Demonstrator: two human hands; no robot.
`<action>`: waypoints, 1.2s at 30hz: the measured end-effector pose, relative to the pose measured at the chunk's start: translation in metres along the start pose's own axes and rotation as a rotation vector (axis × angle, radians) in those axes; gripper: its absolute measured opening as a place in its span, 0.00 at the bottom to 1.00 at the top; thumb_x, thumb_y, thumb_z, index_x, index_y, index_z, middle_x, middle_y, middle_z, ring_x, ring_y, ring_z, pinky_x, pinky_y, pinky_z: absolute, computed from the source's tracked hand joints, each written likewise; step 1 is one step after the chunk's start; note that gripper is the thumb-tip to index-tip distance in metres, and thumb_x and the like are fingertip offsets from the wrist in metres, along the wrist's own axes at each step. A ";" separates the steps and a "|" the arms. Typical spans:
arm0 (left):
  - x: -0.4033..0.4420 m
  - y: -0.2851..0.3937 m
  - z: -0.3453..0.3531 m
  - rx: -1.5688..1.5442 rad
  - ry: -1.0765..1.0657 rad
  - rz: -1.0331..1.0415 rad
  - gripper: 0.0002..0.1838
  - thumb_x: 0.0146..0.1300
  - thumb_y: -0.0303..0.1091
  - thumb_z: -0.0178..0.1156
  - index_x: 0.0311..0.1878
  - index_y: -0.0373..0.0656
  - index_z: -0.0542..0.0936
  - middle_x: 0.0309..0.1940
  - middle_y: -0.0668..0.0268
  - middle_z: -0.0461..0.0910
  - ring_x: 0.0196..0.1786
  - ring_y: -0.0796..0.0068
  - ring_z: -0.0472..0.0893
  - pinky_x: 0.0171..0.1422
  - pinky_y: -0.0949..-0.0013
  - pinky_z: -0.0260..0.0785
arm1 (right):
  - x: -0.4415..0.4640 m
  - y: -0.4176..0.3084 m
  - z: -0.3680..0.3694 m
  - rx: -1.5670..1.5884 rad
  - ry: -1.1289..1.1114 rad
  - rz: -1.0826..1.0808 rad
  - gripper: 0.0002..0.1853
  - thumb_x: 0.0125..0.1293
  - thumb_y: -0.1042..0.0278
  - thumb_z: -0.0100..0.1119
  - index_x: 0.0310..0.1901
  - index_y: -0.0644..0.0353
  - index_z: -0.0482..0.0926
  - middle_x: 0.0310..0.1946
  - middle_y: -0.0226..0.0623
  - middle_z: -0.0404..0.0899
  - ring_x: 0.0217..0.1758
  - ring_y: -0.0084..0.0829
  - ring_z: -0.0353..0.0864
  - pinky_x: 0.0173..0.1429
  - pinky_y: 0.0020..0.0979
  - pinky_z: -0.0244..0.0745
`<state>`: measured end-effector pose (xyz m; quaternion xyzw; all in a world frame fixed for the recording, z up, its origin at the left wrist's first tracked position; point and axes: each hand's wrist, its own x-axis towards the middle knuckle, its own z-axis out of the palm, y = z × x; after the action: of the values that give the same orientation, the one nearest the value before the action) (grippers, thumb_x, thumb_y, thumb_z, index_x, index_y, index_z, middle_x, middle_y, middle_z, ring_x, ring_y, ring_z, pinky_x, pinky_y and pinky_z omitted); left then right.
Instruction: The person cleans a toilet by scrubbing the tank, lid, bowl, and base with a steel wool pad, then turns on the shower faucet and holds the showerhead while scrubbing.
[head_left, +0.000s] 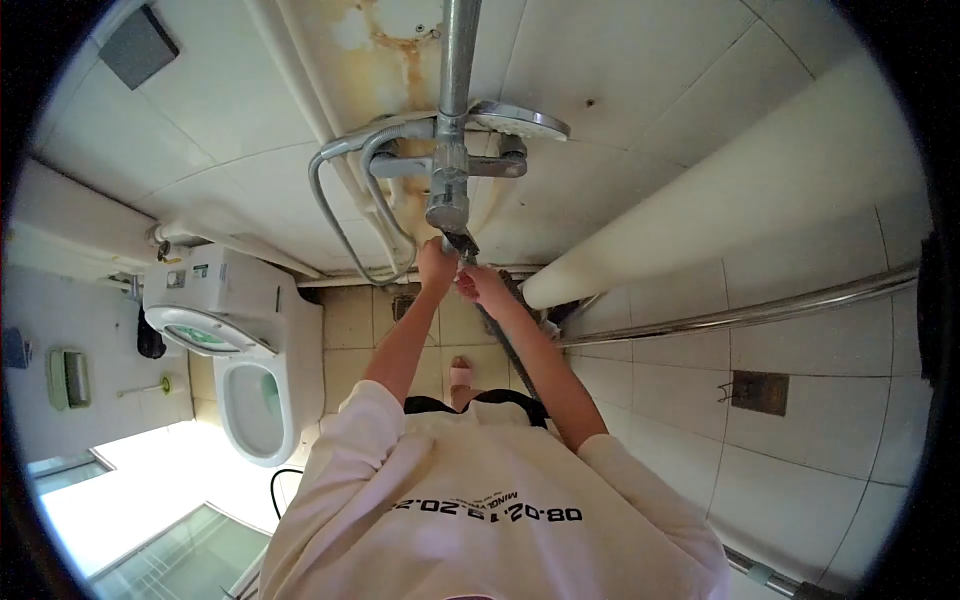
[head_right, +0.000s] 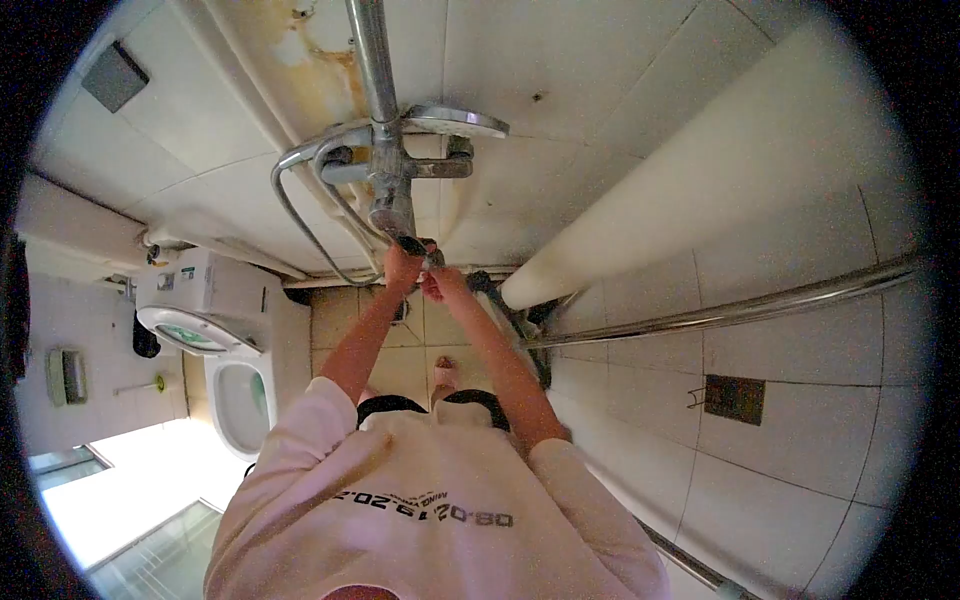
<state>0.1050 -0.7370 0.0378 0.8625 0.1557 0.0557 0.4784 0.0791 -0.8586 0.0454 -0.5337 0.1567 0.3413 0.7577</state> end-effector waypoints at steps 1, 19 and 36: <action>-0.004 0.005 -0.007 0.001 0.004 -0.007 0.15 0.39 0.37 0.64 0.28 0.36 0.76 0.23 0.56 0.76 0.30 0.57 0.76 0.37 0.60 0.66 | 0.002 0.002 0.007 -0.003 -0.004 0.006 0.12 0.60 0.58 0.48 0.27 0.58 0.73 0.22 0.31 0.74 0.23 0.23 0.73 0.28 0.22 0.67; -0.029 0.016 -0.071 -0.131 -0.082 -0.041 0.17 0.46 0.41 0.62 0.32 0.36 0.76 0.23 0.60 0.78 0.27 0.71 0.77 0.32 0.70 0.68 | 0.014 -0.040 0.017 -0.397 0.082 -0.306 0.07 0.57 0.71 0.48 0.37 0.61 0.68 0.35 0.37 0.73 0.37 0.29 0.73 0.42 0.29 0.69; -0.025 0.026 -0.104 0.088 -0.246 0.139 0.15 0.41 0.39 0.63 0.30 0.37 0.77 0.25 0.55 0.77 0.32 0.58 0.77 0.37 0.62 0.68 | -0.101 -0.130 0.056 -1.127 -0.081 -0.976 0.10 0.56 0.64 0.54 0.32 0.63 0.78 0.24 0.44 0.77 0.25 0.38 0.76 0.31 0.29 0.68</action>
<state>0.0619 -0.6739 0.1171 0.8916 0.0381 -0.0244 0.4505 0.0887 -0.8683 0.2192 -0.8371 -0.3248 0.0139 0.4399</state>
